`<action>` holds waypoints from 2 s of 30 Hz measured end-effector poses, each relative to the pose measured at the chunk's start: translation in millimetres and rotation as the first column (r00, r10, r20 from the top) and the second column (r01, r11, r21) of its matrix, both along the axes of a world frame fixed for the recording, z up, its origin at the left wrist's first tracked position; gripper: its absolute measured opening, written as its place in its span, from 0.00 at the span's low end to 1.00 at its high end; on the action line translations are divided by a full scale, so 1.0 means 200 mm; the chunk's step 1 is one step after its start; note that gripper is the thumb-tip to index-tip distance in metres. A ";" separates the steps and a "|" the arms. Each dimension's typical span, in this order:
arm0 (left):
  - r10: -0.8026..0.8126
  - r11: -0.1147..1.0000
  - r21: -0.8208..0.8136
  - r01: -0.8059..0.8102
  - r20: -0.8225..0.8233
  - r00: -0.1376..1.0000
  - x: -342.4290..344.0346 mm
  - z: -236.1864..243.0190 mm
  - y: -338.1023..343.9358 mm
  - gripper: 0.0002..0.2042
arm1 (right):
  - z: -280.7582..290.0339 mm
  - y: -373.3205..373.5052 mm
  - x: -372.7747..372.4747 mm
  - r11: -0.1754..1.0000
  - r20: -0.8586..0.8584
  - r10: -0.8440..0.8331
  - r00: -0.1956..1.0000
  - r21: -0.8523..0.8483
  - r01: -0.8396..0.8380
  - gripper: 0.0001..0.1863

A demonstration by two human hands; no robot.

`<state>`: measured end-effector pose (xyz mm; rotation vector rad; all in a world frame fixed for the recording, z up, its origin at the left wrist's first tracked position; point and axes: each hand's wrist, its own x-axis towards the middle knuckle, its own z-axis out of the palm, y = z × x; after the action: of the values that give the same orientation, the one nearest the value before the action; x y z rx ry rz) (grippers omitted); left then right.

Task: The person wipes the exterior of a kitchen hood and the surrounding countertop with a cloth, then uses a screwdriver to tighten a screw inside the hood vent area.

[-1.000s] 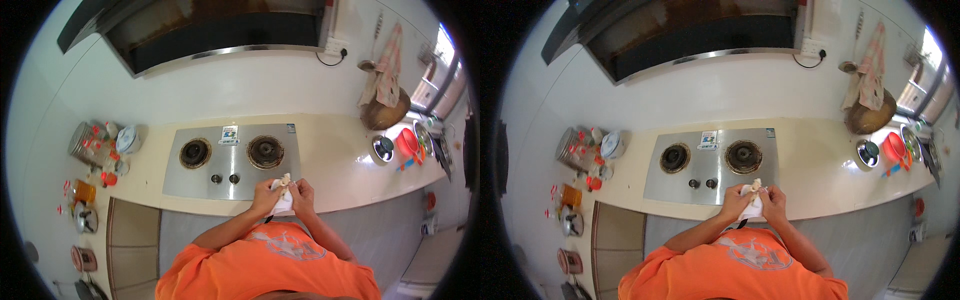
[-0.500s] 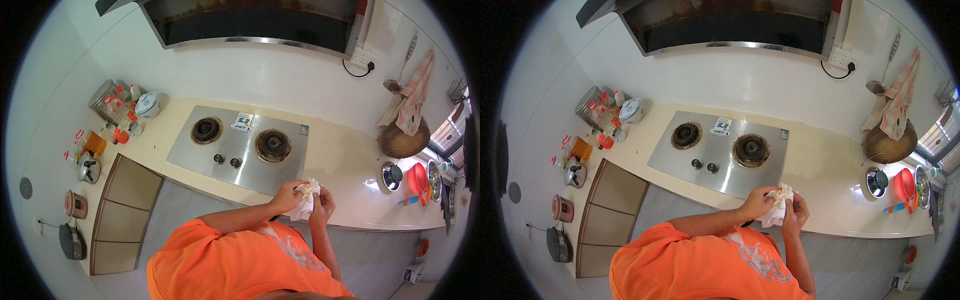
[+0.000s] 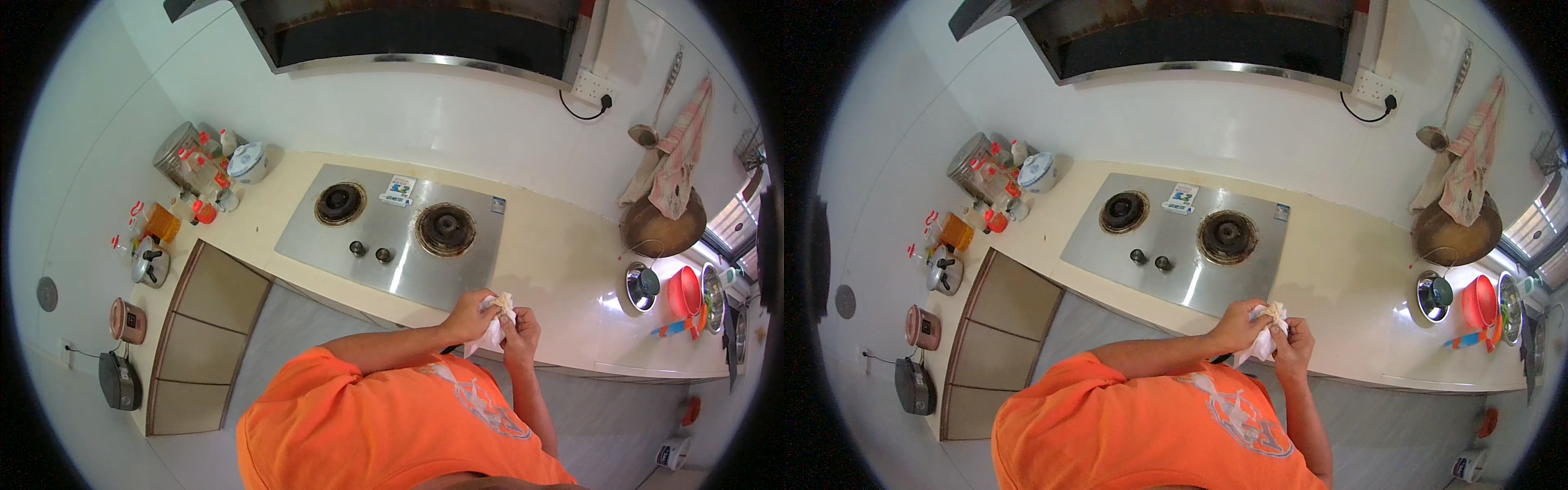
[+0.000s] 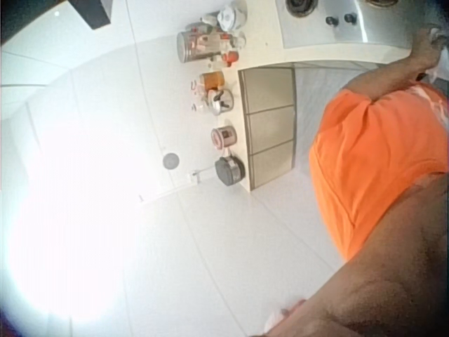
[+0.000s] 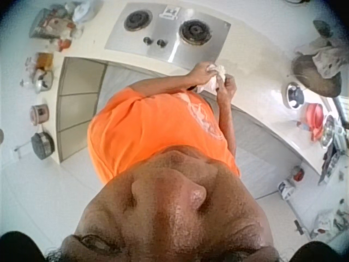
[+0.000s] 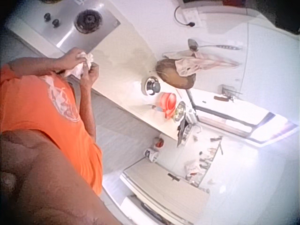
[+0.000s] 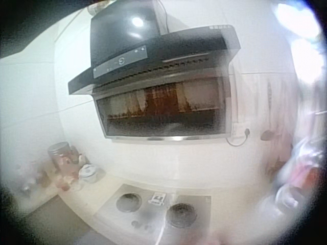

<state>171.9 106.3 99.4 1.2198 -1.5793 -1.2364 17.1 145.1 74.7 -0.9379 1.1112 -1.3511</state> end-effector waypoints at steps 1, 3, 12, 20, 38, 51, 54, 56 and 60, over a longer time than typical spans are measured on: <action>-0.001 0.999 -0.041 0.002 0.007 1.000 -0.01 -0.04 0.00 0.11 | -0.01 0.00 -0.01 1.000 -0.008 0.014 1.000 0.001 -0.014 0.07; 0.011 0.994 -0.112 -0.009 0.021 1.000 -0.03 -0.04 -0.01 0.10 | -0.03 0.00 -0.01 0.998 -0.049 -0.062 0.997 0.003 0.063 0.08; -0.053 0.985 -0.166 0.051 -0.003 0.999 -0.05 -0.02 -0.06 0.10 | -0.01 -0.01 -0.04 0.984 0.037 -0.175 0.984 0.019 0.175 0.09; -0.085 0.924 -0.368 0.104 0.068 0.994 -0.10 -0.04 -0.02 0.14 | -0.01 0.00 -0.01 0.984 -0.167 -0.157 0.973 -0.109 0.140 0.14; 0.114 0.827 0.528 0.192 -0.492 0.863 -0.09 -0.09 -0.04 0.11 | -0.09 0.00 -0.05 0.980 -0.301 -0.167 0.939 -0.151 0.126 0.12; 0.074 0.919 0.382 0.091 -0.396 0.915 -0.04 -0.10 -0.07 0.06 | -0.11 0.00 -0.09 0.995 -0.319 -0.105 0.942 -0.036 0.098 0.07; 0.018 0.915 0.380 0.134 -0.370 0.929 -0.01 -0.13 -0.08 0.09 | -0.11 0.00 -0.09 0.993 -0.367 -0.115 0.923 -0.052 0.103 0.07; 0.017 0.899 0.405 0.164 -0.408 0.913 0.00 -0.13 -0.09 0.10 | -0.09 -0.02 -0.08 0.991 -0.415 -0.132 0.900 -0.050 0.123 0.07; -0.017 0.858 0.451 0.246 -0.454 0.891 -0.02 -0.14 -0.08 0.17 | -0.14 -0.03 -0.12 0.979 -0.529 -0.201 0.825 -0.143 0.147 0.07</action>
<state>168.8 90.6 72.0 1.0315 -1.0503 -1.9465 -7.7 139.0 46.6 -1.3719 1.6044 -1.3274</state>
